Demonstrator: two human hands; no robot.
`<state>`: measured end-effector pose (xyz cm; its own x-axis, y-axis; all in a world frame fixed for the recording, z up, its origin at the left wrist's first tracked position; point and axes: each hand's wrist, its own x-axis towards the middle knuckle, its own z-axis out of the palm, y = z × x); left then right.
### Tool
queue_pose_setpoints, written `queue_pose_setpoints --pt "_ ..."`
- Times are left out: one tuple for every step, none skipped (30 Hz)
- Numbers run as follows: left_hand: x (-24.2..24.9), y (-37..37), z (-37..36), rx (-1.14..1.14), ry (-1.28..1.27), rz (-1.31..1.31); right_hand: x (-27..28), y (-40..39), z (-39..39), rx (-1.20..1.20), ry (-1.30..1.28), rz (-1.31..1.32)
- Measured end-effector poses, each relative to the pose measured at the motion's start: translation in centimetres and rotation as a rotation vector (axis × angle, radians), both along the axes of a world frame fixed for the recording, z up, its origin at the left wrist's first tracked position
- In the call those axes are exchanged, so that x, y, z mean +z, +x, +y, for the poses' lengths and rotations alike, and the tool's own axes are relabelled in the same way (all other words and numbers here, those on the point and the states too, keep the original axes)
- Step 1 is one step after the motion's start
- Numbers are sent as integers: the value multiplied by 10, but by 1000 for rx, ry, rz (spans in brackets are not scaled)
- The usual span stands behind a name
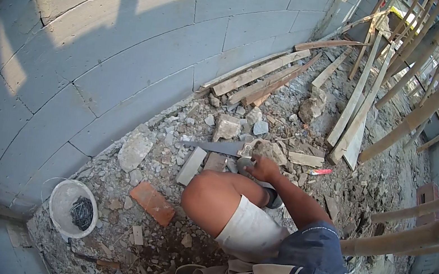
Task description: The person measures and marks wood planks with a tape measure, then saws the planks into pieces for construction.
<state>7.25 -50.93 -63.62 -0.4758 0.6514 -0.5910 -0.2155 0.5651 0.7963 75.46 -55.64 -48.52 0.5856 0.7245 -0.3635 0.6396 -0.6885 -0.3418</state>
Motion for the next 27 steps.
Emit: queue_pose_setpoints --pt "5 0 1 -11 -9 62 -1 17 0 36 29 -125" --pt "11 4 3 -24 -17 125 -6 32 2 -23 23 -355" --pt "15 4 5 -34 -24 183 -12 55 3 -112 40 -357" --pt "20 6 8 -46 -26 237 -24 75 8 -232 -29 -389" --pt "25 6 11 -50 -27 291 -29 85 14 -292 -92 -381" --pt "30 7 14 -61 -20 340 -35 93 19 -357 -155 -372" --pt "35 8 18 -69 -10 386 -37 100 24 -358 -158 -358" --pt "39 11 22 -83 0 431 -36 108 29 -191 -211 -194" --pt "43 14 26 -99 10 471 -35 113 32 -26 -258 -32" --pt "49 16 30 -119 28 511 -32 108 35 -34 -260 -18" --pt "53 19 36 -139 51 552 -23 95 46 81 -281 -117" --pt "57 23 42 -157 78 589 -19 87 59 198 -296 -222" --pt "62 26 47 -174 112 621 -29 85 68 194 -291 -216" --pt "67 30 52 -207 154 653 -44 84 76 119 -248 -199" --pt "69 36 59 -240 190 684 -55 85 83 44 -207 -184" --pt "72 41 63 -264 243 712 -61 88 89 39 -204 -184" --pt "75 47 68 -296 306 740 -67 91 92 89 -226 -212" --pt "76 53 71 -325 371 782 -73 93 91 137 -252 -238" --pt "76 63 75 -348 413 845 -67 97 87 206 -253 -238" --pt "78 79 78 -321 461 1087 -66 102 83 200 -254 -237" --pt "84 84 77 -438 288 912 -65 107 79 145 -298 -195" --pt "85 90 76 -436 293 916 -64 110 77 93 -339 -153" --pt "83 96 73 -509 293 873 -51 105 73 95 -333 -152" --pt "83 100 71 -582 289 828 -38 98 63 43 -306 -197" --pt "84 104 66 -582 286 830 -27 92 53 -8 -284 -242" --pt "85 108 61 -518 250 795 -29 96 46 -8 -289 -244" --pt "85 114 55 -454 215 759 -33 100 39 92 -329 -203"
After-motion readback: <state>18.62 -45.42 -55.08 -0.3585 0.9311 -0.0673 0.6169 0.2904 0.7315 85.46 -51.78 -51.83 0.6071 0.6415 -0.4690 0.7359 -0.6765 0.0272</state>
